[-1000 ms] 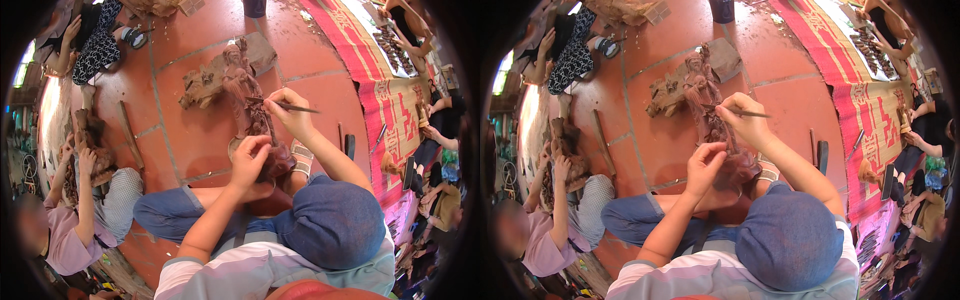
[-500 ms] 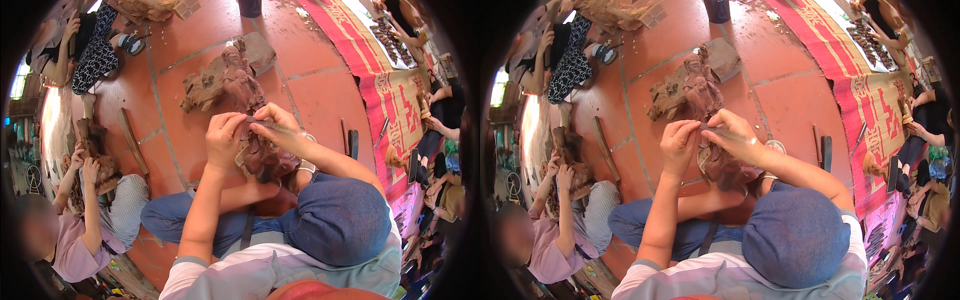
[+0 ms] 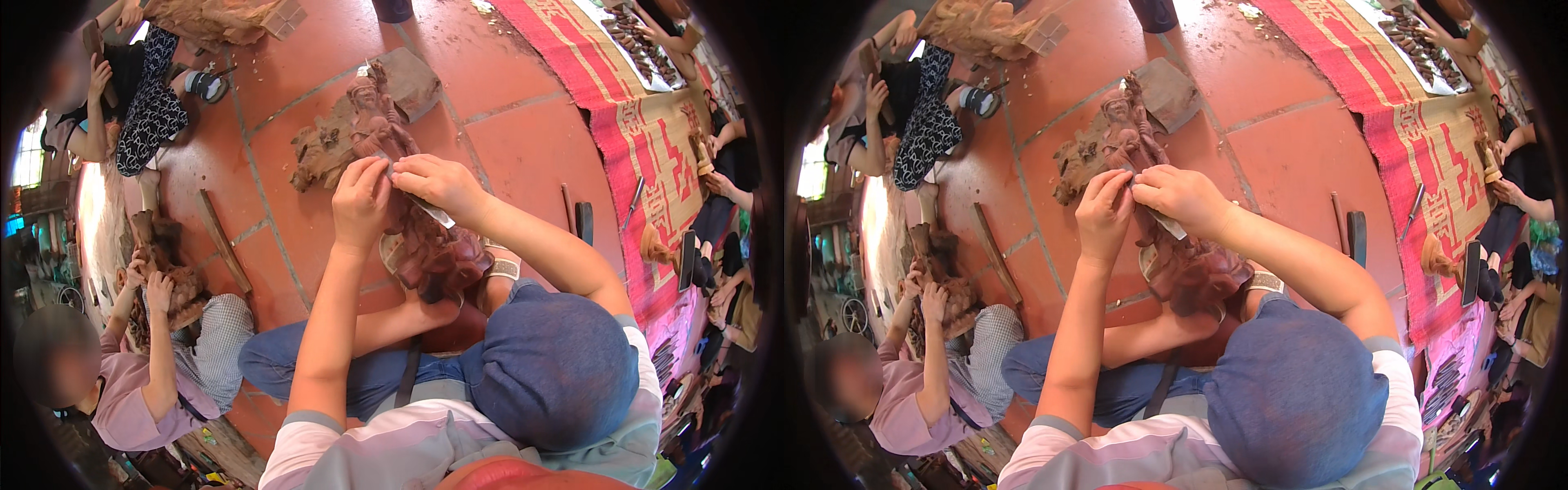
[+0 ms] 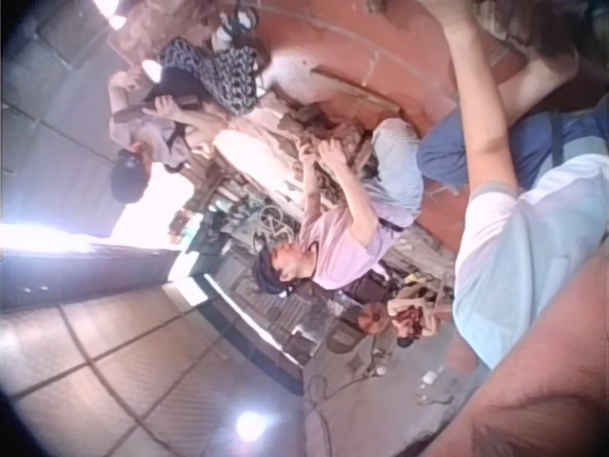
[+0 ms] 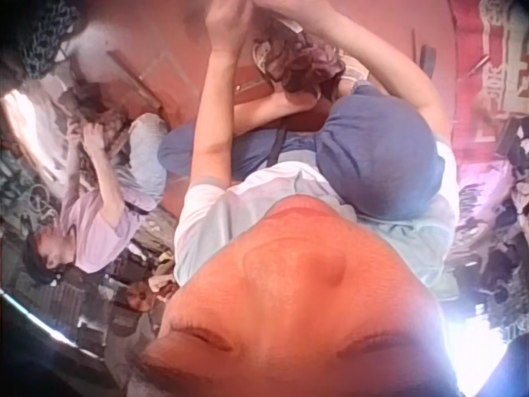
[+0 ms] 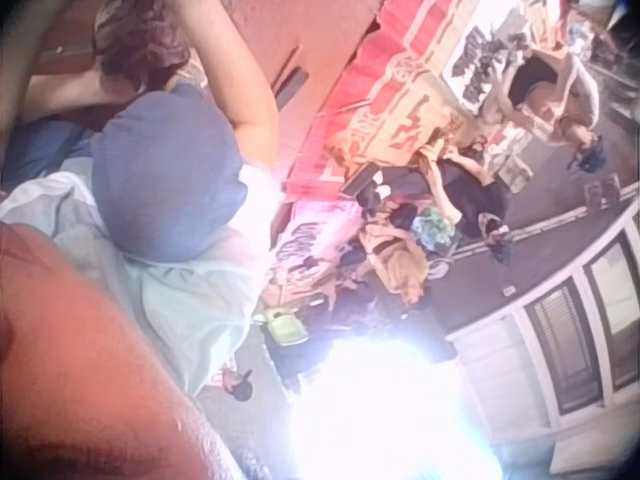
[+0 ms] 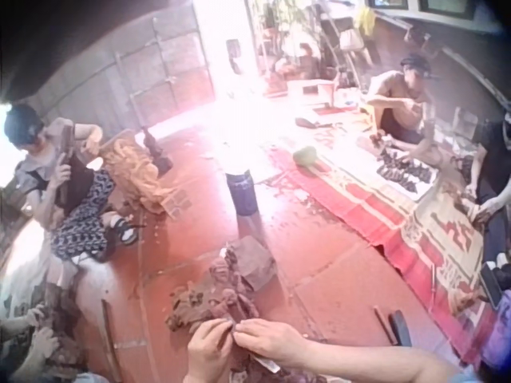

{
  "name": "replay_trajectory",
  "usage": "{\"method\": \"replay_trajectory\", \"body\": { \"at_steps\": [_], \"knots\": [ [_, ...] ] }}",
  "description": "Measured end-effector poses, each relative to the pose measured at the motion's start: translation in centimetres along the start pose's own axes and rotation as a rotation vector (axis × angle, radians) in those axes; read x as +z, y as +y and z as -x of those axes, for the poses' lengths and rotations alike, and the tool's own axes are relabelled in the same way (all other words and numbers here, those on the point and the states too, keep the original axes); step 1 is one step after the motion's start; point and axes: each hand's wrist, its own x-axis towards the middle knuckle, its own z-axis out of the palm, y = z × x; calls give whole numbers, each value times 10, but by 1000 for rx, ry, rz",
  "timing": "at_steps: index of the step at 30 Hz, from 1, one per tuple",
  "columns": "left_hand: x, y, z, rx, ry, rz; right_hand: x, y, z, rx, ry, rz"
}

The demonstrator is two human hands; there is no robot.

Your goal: The person sits on the floor and carves a piece of wood using a small knife. They hold the wood with one hand and carefully shape it with the other, occasionally rotating the piece to access different sides.

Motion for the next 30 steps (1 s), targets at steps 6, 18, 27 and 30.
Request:
{"method": "replay_trajectory", "body": {
  "at_steps": [6,18,27,30],
  "knots": [
    [2,2,7,-38,-41,25,-1,-6,6,75,-117,-7],
    [-4,4,-7,-24,-26,-6,-3,3,-6,9,-42,23],
    [-7,-1,-5,-91,-78,27,2,-4,-10,23,-46,30],
    [-3,-5,-12,-15,-1,-60,8,7,-14,26,8,48]
  ]
}}
